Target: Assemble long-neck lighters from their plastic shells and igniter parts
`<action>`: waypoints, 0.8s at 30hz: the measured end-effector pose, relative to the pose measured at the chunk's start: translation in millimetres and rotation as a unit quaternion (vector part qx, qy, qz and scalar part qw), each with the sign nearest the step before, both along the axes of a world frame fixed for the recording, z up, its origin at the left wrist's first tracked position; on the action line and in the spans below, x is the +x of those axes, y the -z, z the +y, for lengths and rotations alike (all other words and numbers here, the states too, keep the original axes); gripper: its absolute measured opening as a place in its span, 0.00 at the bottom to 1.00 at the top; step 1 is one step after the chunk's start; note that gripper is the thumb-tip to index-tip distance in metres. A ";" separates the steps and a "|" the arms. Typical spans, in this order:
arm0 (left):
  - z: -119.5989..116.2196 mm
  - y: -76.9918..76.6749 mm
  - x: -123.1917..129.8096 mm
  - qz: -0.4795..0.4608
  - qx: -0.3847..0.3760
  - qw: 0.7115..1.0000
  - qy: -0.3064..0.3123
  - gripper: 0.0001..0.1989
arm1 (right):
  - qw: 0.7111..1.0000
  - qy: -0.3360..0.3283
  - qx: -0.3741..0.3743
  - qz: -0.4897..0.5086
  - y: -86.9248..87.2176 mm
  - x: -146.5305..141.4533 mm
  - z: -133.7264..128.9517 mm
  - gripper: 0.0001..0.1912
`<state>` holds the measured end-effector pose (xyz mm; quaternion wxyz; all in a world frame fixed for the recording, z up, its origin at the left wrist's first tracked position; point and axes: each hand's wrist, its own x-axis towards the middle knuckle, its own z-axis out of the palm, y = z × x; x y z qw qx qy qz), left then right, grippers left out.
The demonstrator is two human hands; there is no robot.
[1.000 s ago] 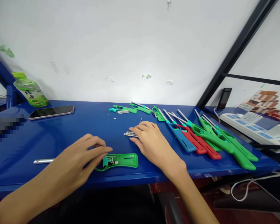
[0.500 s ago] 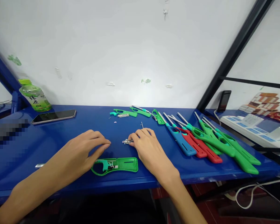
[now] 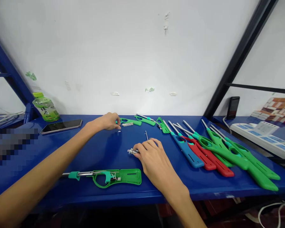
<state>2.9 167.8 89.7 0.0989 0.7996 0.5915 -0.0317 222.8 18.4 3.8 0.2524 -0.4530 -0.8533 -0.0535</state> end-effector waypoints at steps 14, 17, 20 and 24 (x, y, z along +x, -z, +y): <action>-25.9 13.9 -18.2 -0.104 0.013 0.994 0.018 0.18 | 0.997 -0.032 -0.013 0.065 -2.7 -1.1 -5.7 0.10; -68.8 3.5 -27.6 -0.162 0.075 0.984 0.011 0.09 | 0.995 -0.039 -0.023 0.088 -3.8 -1.2 -8.8 0.14; -115.3 4.1 -37.6 -0.227 0.102 0.968 0.018 0.11 | 0.992 -0.036 -0.046 0.109 -6.4 -3.0 -12.1 0.13; -148.8 19.6 -46.4 -0.339 0.141 0.929 0.049 0.14 | 0.990 -0.043 -0.065 0.114 -8.6 -4.8 -14.0 0.15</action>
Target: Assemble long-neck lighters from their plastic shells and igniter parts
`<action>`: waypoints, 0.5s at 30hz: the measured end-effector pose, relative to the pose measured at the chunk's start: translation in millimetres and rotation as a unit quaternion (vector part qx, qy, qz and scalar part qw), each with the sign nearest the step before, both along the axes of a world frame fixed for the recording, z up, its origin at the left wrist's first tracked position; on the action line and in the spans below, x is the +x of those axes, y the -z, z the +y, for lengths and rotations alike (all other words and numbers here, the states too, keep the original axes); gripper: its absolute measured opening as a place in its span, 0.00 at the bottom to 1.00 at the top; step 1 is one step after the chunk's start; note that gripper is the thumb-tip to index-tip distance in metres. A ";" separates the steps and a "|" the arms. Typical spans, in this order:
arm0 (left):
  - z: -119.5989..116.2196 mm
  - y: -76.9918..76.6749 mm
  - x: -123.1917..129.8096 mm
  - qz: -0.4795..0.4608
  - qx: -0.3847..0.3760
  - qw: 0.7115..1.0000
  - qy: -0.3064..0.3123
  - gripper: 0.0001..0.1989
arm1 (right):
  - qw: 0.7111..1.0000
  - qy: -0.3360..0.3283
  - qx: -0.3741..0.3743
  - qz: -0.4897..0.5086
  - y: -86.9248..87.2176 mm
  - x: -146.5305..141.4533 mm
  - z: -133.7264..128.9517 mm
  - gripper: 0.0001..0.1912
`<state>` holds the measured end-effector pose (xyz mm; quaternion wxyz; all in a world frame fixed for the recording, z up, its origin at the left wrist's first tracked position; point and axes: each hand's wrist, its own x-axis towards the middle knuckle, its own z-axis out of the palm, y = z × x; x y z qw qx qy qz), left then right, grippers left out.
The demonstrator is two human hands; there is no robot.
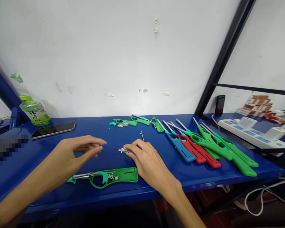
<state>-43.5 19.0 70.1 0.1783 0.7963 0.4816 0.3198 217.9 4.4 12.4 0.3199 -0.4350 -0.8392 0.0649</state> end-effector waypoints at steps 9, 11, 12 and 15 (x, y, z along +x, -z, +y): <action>33.0 25.8 7.8 0.125 0.037 0.991 0.015 0.12 | 1.000 -0.013 -0.026 0.000 0.0 0.7 -1.1 0.18; 32.8 29.6 9.7 0.126 0.042 0.991 0.024 0.13 | 1.000 -0.013 -0.020 -0.007 -0.7 0.4 -1.3 0.18; 30.0 30.5 10.5 0.124 0.044 0.991 0.032 0.13 | 1.000 -0.014 -0.018 -0.013 -1.1 0.3 -1.4 0.19; 17.0 29.3 13.5 0.107 0.042 0.991 0.067 0.13 | 0.999 -0.018 -0.015 -0.025 -2.0 0.4 -1.6 0.19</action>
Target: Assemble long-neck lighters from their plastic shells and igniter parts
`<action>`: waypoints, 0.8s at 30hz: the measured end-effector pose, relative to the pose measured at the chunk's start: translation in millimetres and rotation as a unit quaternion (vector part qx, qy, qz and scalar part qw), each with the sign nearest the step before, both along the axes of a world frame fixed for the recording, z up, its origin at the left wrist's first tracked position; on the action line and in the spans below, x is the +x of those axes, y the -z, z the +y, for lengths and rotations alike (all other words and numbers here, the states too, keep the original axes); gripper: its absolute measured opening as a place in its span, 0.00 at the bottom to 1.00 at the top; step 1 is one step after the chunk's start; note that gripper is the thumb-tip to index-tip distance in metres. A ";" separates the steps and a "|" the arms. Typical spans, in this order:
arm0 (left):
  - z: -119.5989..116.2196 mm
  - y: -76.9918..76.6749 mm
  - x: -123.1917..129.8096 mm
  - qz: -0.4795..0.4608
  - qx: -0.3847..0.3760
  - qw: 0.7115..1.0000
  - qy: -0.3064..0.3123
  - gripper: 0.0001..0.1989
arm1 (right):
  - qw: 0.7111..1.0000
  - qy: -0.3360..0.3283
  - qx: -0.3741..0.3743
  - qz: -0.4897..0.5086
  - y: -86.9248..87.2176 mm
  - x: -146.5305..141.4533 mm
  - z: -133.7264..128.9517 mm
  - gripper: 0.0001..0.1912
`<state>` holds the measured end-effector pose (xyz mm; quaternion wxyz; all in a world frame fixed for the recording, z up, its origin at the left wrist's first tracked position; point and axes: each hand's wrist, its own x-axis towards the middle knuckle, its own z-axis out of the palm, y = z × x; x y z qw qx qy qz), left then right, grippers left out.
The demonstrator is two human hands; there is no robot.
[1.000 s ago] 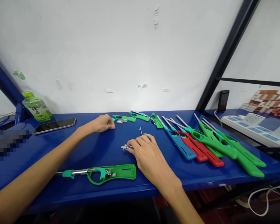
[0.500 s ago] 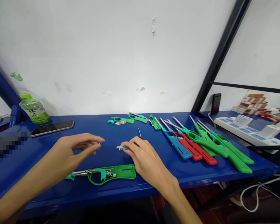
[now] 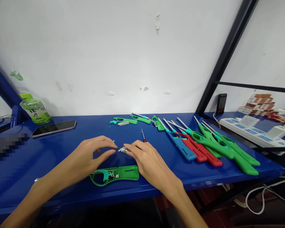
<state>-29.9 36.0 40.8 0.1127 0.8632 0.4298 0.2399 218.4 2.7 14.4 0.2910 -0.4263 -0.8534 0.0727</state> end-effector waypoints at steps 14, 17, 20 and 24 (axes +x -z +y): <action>-19.0 -1.9 4.9 -0.082 0.012 0.996 0.043 0.07 | 0.996 -0.083 0.024 0.025 -0.9 3.5 -3.1 0.21; -20.4 -3.8 4.5 -0.087 0.016 0.995 0.050 0.07 | 0.996 -0.084 0.021 0.027 -1.5 3.6 -3.9 0.21; -20.7 -3.5 5.3 -0.082 0.019 0.995 0.057 0.07 | 0.996 -0.083 0.016 0.032 -0.9 3.8 -4.7 0.21; -20.9 0.2 7.1 -0.070 0.027 0.996 0.058 0.09 | 0.996 -0.077 -0.013 0.052 -3.4 2.7 -7.2 0.18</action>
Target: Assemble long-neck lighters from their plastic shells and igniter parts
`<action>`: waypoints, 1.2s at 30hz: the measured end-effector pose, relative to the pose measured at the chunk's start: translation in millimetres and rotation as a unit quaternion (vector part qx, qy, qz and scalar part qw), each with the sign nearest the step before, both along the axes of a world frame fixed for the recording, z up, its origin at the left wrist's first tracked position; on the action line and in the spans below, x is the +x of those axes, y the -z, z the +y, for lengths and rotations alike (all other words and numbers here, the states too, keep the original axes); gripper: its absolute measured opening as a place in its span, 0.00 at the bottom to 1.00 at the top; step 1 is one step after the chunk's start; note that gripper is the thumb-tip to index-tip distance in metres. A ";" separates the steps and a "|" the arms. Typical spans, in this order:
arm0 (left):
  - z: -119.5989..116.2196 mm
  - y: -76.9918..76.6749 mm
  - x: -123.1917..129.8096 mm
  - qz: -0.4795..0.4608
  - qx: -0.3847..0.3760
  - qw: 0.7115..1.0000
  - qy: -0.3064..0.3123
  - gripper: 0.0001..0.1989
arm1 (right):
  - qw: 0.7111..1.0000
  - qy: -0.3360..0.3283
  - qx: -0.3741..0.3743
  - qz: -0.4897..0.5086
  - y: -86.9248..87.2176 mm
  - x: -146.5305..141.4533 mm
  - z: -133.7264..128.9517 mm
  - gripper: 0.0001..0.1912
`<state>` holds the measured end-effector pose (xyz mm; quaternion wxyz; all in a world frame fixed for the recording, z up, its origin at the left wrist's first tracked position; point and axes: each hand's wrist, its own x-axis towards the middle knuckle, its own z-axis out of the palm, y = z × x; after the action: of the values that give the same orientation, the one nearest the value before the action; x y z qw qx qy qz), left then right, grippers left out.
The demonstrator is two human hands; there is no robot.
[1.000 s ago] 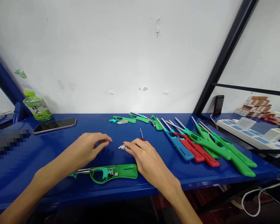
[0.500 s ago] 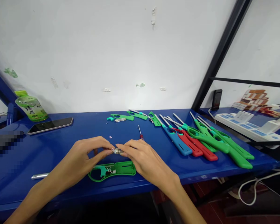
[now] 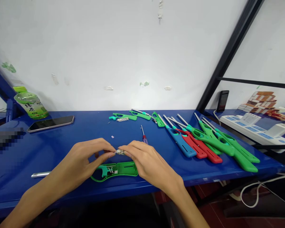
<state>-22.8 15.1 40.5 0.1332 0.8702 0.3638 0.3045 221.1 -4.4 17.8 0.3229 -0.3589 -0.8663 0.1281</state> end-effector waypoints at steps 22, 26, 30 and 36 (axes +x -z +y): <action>-5.9 6.2 9.0 0.014 0.003 1.000 -0.018 0.10 | 0.999 0.021 -0.033 0.018 4.0 -1.1 3.0 0.14; -6.9 8.6 12.7 0.018 0.002 1.000 -0.014 0.09 | 0.998 0.023 -0.050 0.013 4.2 -2.4 1.9 0.14; -6.3 10.8 14.7 0.020 -0.002 1.000 -0.012 0.09 | 0.997 0.027 -0.072 0.028 5.1 -2.5 0.4 0.14; -3.5 6.0 5.0 0.051 0.004 0.999 -0.008 0.09 | 0.997 0.039 -0.047 0.040 5.0 -1.5 -0.5 0.14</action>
<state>-17.8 11.7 34.5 0.1092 0.8821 0.3756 0.2624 219.6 -4.9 12.8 0.3449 -0.4020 -0.8310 0.1700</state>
